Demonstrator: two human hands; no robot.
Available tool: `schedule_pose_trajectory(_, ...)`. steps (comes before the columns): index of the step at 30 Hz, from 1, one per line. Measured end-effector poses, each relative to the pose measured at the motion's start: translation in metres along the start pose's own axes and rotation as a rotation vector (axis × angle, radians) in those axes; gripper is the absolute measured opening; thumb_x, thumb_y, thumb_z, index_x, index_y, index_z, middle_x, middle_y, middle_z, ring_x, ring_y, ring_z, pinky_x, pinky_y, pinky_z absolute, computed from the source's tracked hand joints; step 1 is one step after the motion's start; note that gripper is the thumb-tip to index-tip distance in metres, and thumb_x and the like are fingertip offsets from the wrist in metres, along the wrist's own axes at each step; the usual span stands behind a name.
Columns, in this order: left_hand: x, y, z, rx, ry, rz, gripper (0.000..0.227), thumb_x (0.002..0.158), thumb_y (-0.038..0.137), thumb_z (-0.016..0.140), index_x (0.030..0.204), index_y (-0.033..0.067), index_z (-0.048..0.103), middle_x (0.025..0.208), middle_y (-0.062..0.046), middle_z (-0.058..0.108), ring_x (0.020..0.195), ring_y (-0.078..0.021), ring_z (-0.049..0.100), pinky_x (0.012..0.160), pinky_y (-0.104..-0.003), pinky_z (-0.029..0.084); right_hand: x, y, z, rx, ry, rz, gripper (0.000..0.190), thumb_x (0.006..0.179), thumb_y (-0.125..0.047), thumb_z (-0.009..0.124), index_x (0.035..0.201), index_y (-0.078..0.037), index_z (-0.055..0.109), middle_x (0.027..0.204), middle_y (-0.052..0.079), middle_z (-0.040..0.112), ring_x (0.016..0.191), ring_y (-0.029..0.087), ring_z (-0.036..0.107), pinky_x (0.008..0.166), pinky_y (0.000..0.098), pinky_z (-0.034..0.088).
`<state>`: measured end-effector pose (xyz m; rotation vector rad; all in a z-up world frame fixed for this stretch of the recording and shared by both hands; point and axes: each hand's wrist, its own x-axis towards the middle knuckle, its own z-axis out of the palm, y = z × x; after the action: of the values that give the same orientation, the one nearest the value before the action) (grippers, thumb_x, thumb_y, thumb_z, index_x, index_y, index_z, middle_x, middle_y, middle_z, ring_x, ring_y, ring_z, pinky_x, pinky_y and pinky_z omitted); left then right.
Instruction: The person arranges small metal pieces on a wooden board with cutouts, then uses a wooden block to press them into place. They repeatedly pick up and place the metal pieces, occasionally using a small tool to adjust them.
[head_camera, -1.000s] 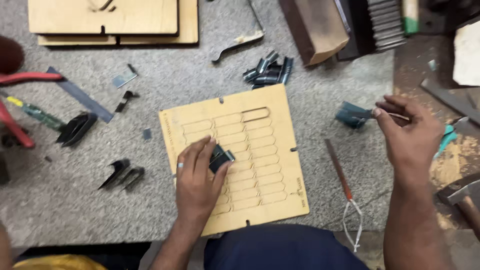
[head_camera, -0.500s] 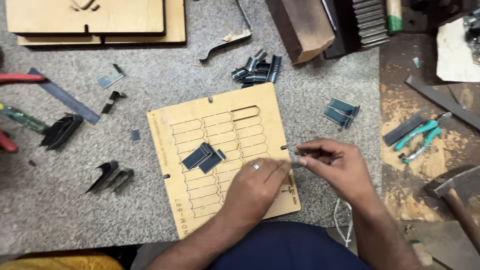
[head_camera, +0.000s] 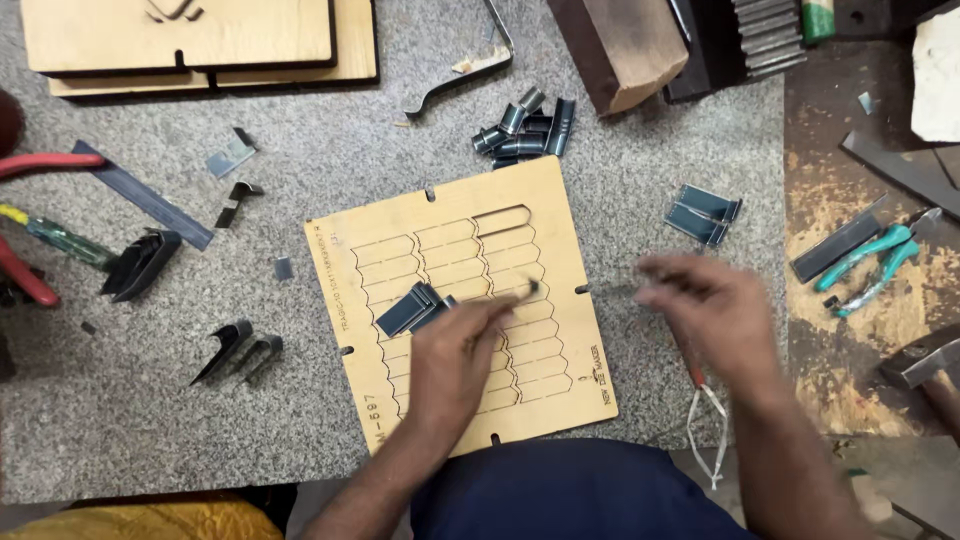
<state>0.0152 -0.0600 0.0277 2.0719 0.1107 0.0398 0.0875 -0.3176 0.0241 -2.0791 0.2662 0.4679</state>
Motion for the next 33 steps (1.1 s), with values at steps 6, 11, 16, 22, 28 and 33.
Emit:
schedule_pose_trajectory(6,0.021,-0.009,0.008,0.432,0.166,0.394,0.035,0.081,-0.009,0.065,0.114,0.0003,0.073,0.106,-0.012,0.073,0.098,-0.0282,0.072,0.081,-0.037,0.060,0.020,0.015,-0.036,-0.053,0.410,-0.310,0.035,0.095,-0.009,0.078,0.129,-0.004,0.071,0.114,0.016,0.073,0.095,0.017,0.073,0.083,0.0290,0.064)
schedule_pose_trajectory(11,0.024,-0.014,0.014,0.524,0.139,0.403,0.029,0.084,-0.004,0.069,0.113,-0.0009,0.073,0.104,-0.011,0.073,0.092,-0.0252,0.072,0.070,-0.035,0.057,-0.008,0.042,-0.045,-0.460,0.283,-0.245,0.021,0.099,-0.017,0.079,0.117,-0.007,0.078,0.107,0.013,0.077,0.084,0.019,0.074,0.072,0.0307,0.062)
schedule_pose_trajectory(16,0.023,-0.020,0.013,0.536,0.120,0.431,0.031,0.085,-0.004,0.069,0.116,0.0001,0.073,0.106,-0.009,0.073,0.093,-0.0233,0.072,0.072,-0.034,0.058,-0.026,0.053,-0.024,-0.666,0.125,-0.135,0.036,0.080,-0.028,0.088,0.103,-0.003,0.077,0.094,0.013,0.075,0.077,0.021,0.074,0.071,0.0356,0.061)
schedule_pose_trajectory(22,0.027,-0.024,0.014,0.558,0.091,0.408,0.033,0.083,-0.006,0.068,0.115,0.0025,0.074,0.105,-0.007,0.076,0.087,-0.0204,0.071,0.067,-0.033,0.056,-0.025,0.053,-0.019,-0.667,0.109,0.015,0.026,0.083,-0.022,0.084,0.100,-0.003,0.076,0.092,0.011,0.075,0.077,0.022,0.075,0.071,0.0378,0.061)
schedule_pose_trajectory(28,0.026,-0.022,0.013,0.638,0.086,0.429,0.028,0.086,-0.002,0.071,0.113,0.0028,0.075,0.104,-0.007,0.075,0.083,-0.0191,0.071,0.063,-0.032,0.054,-0.026,0.052,-0.018,-0.734,0.168,-0.113,0.016,0.084,-0.012,0.078,0.097,-0.003,0.075,0.091,0.013,0.073,0.080,0.026,0.073,0.076,0.0394,0.060)
schedule_pose_trajectory(33,0.026,-0.019,0.011,0.662,0.093,0.447,0.025,0.088,0.000,0.070,0.112,0.0031,0.074,0.103,-0.006,0.075,0.089,-0.0184,0.073,0.065,-0.031,0.054,-0.027,0.054,-0.020,-0.483,0.175,-0.031,0.015,0.088,-0.007,0.072,0.102,-0.001,0.072,0.091,0.013,0.075,0.078,0.021,0.075,0.074,0.0366,0.061)
